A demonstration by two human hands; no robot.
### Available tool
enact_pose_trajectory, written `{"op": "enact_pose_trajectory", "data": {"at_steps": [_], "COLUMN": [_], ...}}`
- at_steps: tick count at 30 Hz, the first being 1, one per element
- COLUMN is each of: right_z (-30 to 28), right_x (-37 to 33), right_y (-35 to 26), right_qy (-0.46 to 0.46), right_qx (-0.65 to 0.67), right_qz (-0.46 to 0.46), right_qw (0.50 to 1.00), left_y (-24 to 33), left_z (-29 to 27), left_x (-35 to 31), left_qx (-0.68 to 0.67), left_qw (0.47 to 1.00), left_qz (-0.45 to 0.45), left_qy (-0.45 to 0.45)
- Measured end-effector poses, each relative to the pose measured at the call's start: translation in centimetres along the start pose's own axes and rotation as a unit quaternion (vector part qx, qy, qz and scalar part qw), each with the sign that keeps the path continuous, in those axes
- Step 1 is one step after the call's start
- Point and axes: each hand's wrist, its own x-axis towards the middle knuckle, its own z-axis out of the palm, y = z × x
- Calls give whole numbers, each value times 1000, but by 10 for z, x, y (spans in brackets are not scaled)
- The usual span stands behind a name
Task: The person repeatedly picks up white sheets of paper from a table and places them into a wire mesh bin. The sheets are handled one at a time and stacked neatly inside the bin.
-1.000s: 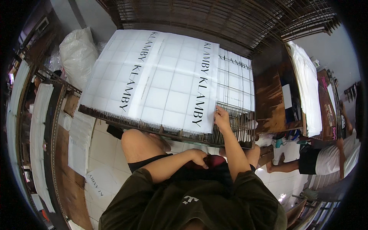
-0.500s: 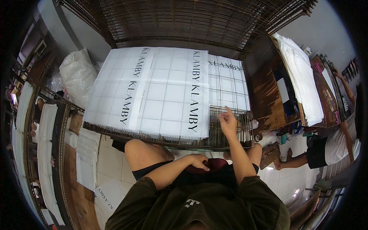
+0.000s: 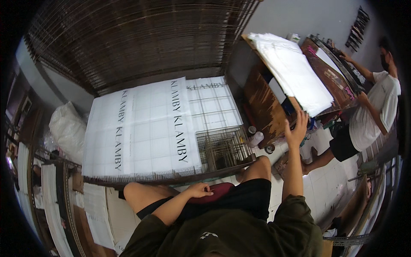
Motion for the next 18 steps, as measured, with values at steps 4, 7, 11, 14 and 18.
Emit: {"op": "enact_pose_trajectory", "data": {"at_steps": [4, 7, 11, 14, 18], "right_z": [3, 5, 5, 8, 4], "right_x": [-8, -7, -7, -6, -8], "right_y": [-7, -8, -10, -11, -7], "right_qy": [-10, 5, 5, 4, 4], "right_qx": [13, 30, 45, 56, 68], "right_qz": [37, 51, 77, 80, 87], "right_qw": [999, 998, 996, 995, 994], "left_y": [-7, 7, 18, 11, 11], "left_z": [6, 3, 5, 7, 9], "left_x": [-1, -3, -10, -11, -10], "left_qx": [11, 29, 36, 36, 60], "left_qw": [999, 997, 994, 993, 991], "left_qz": [-36, -73, -83, -81, -87], "left_qy": [27, 27, 62, 78, 78]}}
